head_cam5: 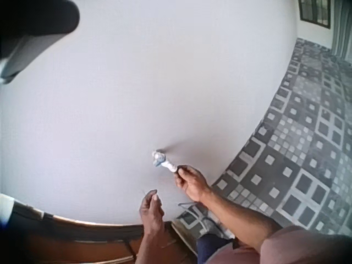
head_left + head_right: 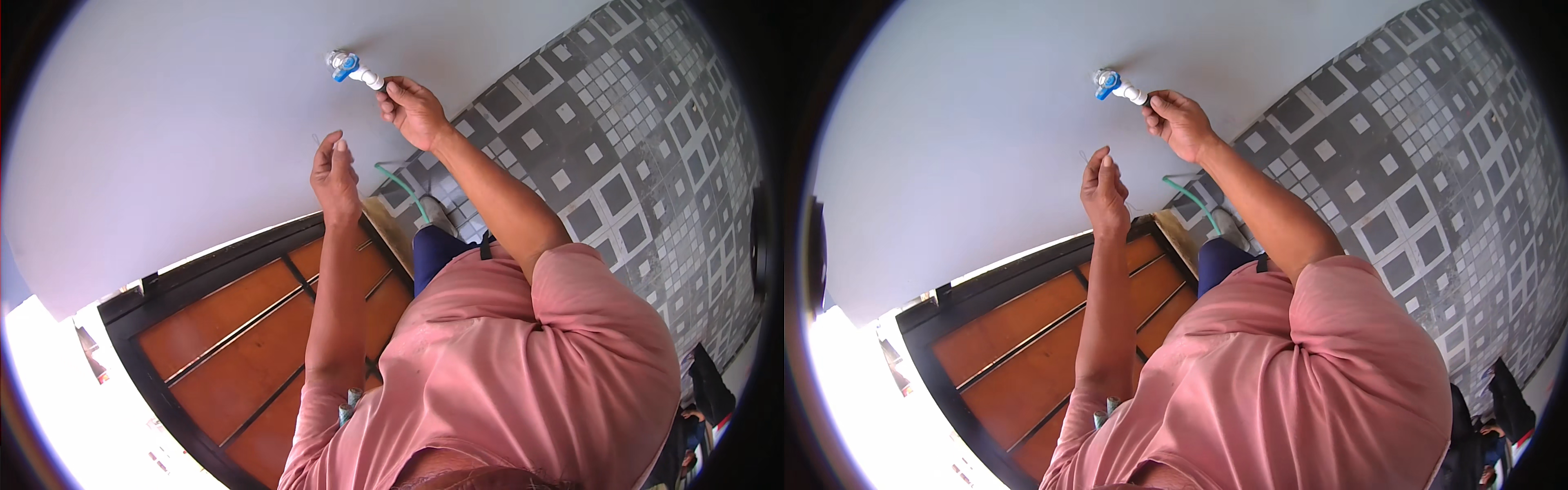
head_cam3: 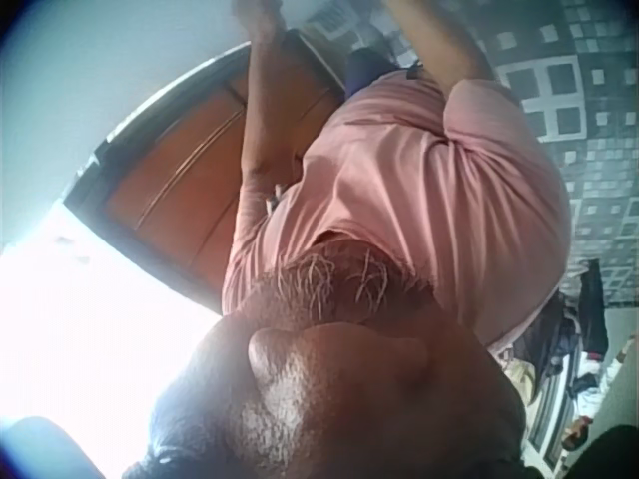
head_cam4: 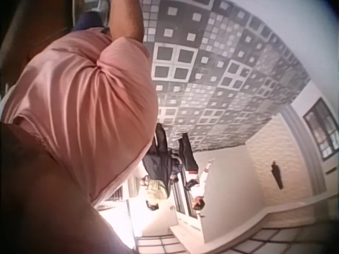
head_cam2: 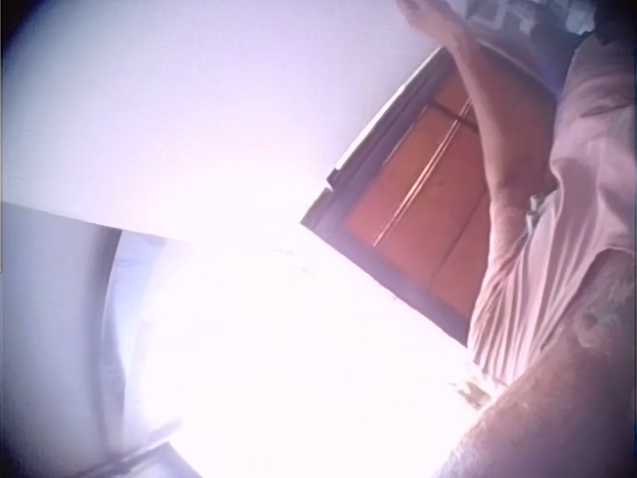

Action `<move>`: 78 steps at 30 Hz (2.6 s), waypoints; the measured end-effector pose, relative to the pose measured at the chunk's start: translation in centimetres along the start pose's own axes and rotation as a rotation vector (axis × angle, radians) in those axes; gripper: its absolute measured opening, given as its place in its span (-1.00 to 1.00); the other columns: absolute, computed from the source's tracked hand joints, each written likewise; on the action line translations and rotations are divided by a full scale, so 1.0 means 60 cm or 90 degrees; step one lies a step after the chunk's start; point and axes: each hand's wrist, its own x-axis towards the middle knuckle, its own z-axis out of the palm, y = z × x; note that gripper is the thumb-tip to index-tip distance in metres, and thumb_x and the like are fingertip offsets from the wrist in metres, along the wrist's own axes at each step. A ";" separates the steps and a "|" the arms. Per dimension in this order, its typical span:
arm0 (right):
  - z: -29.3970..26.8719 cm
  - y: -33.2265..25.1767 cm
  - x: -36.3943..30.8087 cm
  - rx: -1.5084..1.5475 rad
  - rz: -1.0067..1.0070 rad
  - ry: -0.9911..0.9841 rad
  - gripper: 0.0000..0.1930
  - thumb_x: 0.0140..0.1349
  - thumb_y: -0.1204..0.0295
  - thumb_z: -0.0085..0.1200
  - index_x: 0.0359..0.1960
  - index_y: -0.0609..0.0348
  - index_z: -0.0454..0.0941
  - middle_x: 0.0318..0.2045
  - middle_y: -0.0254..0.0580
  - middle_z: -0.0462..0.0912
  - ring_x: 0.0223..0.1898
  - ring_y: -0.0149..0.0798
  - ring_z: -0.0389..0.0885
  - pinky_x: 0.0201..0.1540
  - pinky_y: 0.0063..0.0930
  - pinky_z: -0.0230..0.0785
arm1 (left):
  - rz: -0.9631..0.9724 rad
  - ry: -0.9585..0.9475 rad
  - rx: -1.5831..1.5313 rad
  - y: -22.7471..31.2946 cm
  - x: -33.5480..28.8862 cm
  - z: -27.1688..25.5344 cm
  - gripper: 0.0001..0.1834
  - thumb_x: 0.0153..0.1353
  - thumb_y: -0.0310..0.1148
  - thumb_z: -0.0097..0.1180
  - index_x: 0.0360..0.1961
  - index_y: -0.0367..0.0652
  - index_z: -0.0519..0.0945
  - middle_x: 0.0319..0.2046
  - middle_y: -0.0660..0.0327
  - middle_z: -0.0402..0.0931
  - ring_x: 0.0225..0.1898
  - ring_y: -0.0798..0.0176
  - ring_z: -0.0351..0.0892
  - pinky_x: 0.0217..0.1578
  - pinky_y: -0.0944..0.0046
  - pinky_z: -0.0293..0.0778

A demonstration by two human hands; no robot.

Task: The person cuts the end of a green hose with pliers, walks across a construction area, and attaches the hose to a faucet on a wall by hand using white tape.

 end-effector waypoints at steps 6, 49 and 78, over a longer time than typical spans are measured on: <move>-0.001 0.008 0.001 -0.028 -0.047 0.012 -0.83 0.41 0.35 0.01 -0.17 0.19 0.49 -0.42 -0.36 0.47 -0.47 -0.50 0.33 -0.44 -0.57 0.22 | -0.004 -0.208 0.027 -0.002 0.104 0.054 -0.61 0.32 -0.26 0.18 0.12 -0.15 0.53 -0.46 0.46 0.37 -0.54 0.60 0.14 -0.56 0.53 0.11; 0.004 0.073 0.008 -0.176 -0.279 0.051 -0.63 0.47 0.15 -0.11 -0.03 0.23 0.50 -0.50 -0.41 0.36 -0.50 -0.51 0.26 -0.50 -0.60 0.15 | 0.100 -0.526 0.047 -0.017 0.236 0.062 -0.71 0.18 -0.40 0.32 -0.07 -0.20 0.64 -0.28 0.37 0.60 -0.35 0.52 0.41 -0.35 0.48 0.33; 0.001 0.069 0.002 -0.127 -0.224 0.017 -0.69 0.45 0.17 -0.08 -0.22 0.19 0.51 -0.48 -0.36 0.47 -0.46 -0.48 0.38 -0.48 -0.60 0.22 | 0.143 -0.514 0.077 -0.015 0.228 0.063 -0.74 0.27 -0.34 0.24 -0.09 -0.26 0.63 -0.43 0.39 0.53 -0.50 0.55 0.24 -0.50 0.49 0.15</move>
